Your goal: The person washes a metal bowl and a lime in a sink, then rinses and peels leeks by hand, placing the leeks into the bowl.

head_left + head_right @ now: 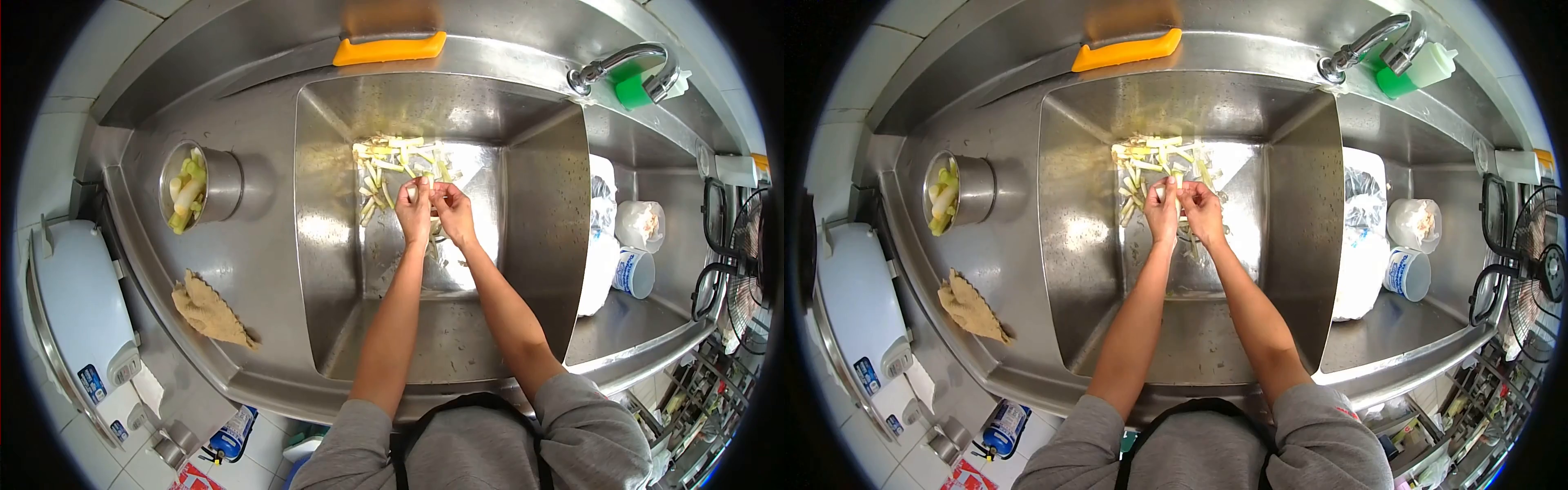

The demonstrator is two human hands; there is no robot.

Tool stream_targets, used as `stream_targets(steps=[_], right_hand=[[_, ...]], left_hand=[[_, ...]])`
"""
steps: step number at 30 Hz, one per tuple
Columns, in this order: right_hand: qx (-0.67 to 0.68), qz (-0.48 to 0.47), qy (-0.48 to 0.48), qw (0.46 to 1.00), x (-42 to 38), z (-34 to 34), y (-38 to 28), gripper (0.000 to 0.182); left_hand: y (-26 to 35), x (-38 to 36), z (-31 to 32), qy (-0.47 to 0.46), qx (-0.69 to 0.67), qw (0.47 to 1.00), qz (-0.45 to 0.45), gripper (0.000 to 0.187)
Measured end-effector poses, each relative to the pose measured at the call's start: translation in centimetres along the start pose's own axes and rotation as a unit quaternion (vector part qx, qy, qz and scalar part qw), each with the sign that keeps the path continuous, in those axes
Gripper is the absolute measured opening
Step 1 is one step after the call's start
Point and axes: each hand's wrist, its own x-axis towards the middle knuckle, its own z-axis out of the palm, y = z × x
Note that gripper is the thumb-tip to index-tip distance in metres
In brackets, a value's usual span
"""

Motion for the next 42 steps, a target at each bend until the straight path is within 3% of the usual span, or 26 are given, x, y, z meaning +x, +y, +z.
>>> stream_targets(steps=[2,5,12,15,16,19,23,26,29,31,32,34,37,40,42], right_hand=[[0.005,-0.007,-0.003,1.000,0.1,-0.1,0.0,0.020],[-0.107,-0.057,-0.001,0.993,0.2,-0.4,0.2,0.022],[-0.182,-0.104,0.092,0.973,-0.5,0.5,-2.6,0.033],[-0.148,-0.095,0.154,0.972,-0.6,0.9,-3.2,0.033],[-0.111,-0.078,0.178,0.975,-0.5,1.0,-3.4,0.032],[-0.009,-0.054,0.160,0.986,0.5,0.9,-2.7,0.030],[-0.026,0.010,0.101,0.995,0.9,0.3,-2.4,0.028],[-0.128,0.006,0.093,0.987,1.4,0.1,-1.1,0.025],[-0.095,0.011,0.083,0.992,1.1,0.8,-1.3,0.024],[0.019,-0.081,0.088,0.993,0.4,2.2,-2.4,0.024],[0.019,-0.081,0.088,0.993,0.4,2.1,-2.5,0.024],[-0.103,-0.077,0.056,0.990,1.0,1.5,-2.1,0.028],[-0.132,-0.034,0.040,0.990,1.1,1.3,-2.3,0.028],[-0.201,-0.004,0.031,0.979,0.9,1.3,-2.0,0.023],[-0.238,-0.001,0.032,0.971,0.9,1.2,-1.2,0.021]], left_hand=[[0.9,-0.2,0.2,-0.002,-0.003,1.000,-0.013,0.027],[1.0,0.1,0.2,-0.013,-0.027,1.000,-0.007,0.025],[1.6,-0.1,1.1,0.005,-0.118,0.991,-0.055,0.020],[1.1,0.3,1.3,-0.021,-0.094,0.995,-0.021,0.017],[1.1,0.2,1.4,-0.021,-0.030,0.999,0.026,0.018],[1.3,0.0,1.5,-0.007,0.098,0.991,0.088,0.022],[1.9,-0.4,1.4,0.053,0.194,0.974,0.100,0.030],[0.7,0.1,1.4,0.095,0.118,0.988,0.040,0.031],[0.4,0.2,1.2,0.104,0.107,0.988,0.046,0.028],[0.8,0.0,1.3,0.110,0.120,0.984,0.070,0.027],[1.0,0.0,1.3,0.105,0.148,0.979,0.089,0.026],[1.8,-0.4,1.0,0.101,0.177,0.973,0.107,0.025],[1.6,-0.2,0.7,0.088,0.262,0.956,0.103,0.023],[-0.9,0.9,0.2,0.127,0.236,0.958,0.103,0.023],[-2.2,1.6,0.0,0.196,-0.024,0.978,-0.061,0.024]])
